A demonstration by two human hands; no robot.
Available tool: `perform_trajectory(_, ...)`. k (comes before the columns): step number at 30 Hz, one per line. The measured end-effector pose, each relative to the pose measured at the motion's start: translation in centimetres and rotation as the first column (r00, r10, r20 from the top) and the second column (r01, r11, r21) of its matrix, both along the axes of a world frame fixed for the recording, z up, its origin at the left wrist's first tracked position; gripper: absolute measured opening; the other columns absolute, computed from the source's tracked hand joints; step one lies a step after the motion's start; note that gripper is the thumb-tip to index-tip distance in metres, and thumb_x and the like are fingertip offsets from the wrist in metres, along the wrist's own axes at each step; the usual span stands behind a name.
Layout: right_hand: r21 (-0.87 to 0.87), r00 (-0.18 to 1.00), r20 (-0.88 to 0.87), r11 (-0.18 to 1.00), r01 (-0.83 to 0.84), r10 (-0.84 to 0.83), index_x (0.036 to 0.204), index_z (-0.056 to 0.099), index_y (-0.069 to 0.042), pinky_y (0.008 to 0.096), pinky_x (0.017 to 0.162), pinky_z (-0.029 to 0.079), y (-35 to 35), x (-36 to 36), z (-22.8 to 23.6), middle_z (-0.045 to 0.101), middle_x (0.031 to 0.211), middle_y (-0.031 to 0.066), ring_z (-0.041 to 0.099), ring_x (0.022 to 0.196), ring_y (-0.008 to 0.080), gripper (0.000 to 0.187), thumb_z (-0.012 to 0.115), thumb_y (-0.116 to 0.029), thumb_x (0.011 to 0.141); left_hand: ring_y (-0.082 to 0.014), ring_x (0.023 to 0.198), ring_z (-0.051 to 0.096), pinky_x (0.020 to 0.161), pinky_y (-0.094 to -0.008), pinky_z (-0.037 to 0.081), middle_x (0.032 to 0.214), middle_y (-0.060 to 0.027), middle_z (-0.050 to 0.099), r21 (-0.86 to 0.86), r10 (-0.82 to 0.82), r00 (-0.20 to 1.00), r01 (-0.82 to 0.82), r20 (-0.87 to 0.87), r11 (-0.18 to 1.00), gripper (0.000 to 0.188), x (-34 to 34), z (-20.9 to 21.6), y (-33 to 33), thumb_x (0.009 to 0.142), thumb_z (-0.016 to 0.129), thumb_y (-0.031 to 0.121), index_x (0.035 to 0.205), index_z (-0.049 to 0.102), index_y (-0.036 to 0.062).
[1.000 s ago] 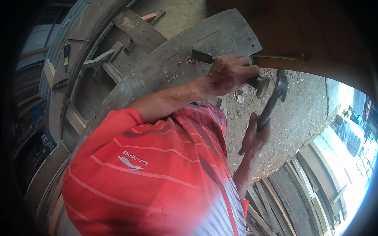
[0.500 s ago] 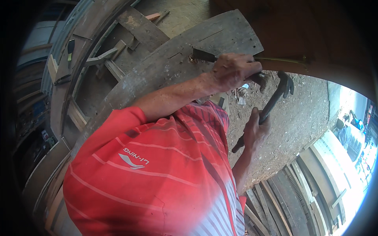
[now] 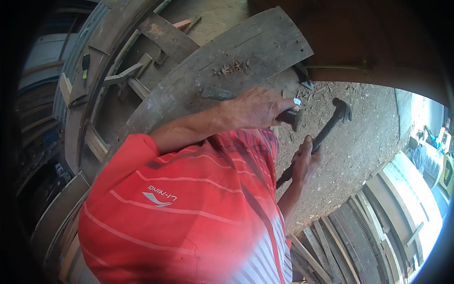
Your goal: The person chisels a piece of wood. They hold a chisel against a wooden plank and strike the end of the chisel handle with a hammer to remove small shavings of wood.
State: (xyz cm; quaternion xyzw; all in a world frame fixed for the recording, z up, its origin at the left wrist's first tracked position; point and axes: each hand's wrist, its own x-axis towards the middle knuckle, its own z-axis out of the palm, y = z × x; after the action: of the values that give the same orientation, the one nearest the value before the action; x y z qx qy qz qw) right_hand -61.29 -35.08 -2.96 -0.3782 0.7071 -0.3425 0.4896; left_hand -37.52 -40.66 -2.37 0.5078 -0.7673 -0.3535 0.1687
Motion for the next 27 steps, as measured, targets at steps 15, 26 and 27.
perform_trajectory(15,0.028,0.987,-0.044,0.988,-0.152,0.153,0.097,0.054,-0.008,0.0221,0.042,0.036,0.3,-0.3,0.1,0.048,0.064,-0.0024,0.046,0.047,0.0057,0.027,0.062,-0.033,0.102,-0.0340,0.075,0.067,0.063,-0.0459,0.051,0.076,-0.0093,0.063,-0.319,-0.095,0.928,-0.027,-0.359,0.947,0.023,-0.8,-0.1,-1.2,0.072,0.075,0.024,0.080,0.058,0.0103)
perform_trajectory(26,0.010,0.982,-0.112,0.989,-0.149,0.149,0.087,0.050,-0.012,0.0213,0.040,0.034,0.0,0.5,2.0,0.047,0.062,-0.0035,0.043,0.044,0.0049,0.031,0.064,-0.036,0.101,-0.0357,0.071,0.071,0.063,-0.0465,0.055,0.073,-0.0142,0.069,-0.271,0.285,0.857,-0.423,-0.429,0.865,0.031,-0.6,1.1,-3.2,0.071,0.081,0.026,0.088,0.062,0.0083)
perform_trajectory(27,-0.002,0.985,-0.103,0.990,-0.142,0.142,0.088,0.051,-0.012,0.0214,0.040,0.034,-0.2,0.5,2.3,0.047,0.062,-0.0032,0.043,0.044,0.0051,0.030,0.064,-0.035,0.101,-0.0359,0.071,0.071,0.063,-0.0467,0.055,0.074,-0.0145,0.069,-0.274,0.291,0.859,-0.426,-0.421,0.862,0.032,-0.5,1.2,-3.4,0.071,0.081,0.027,0.089,0.062,0.0084)
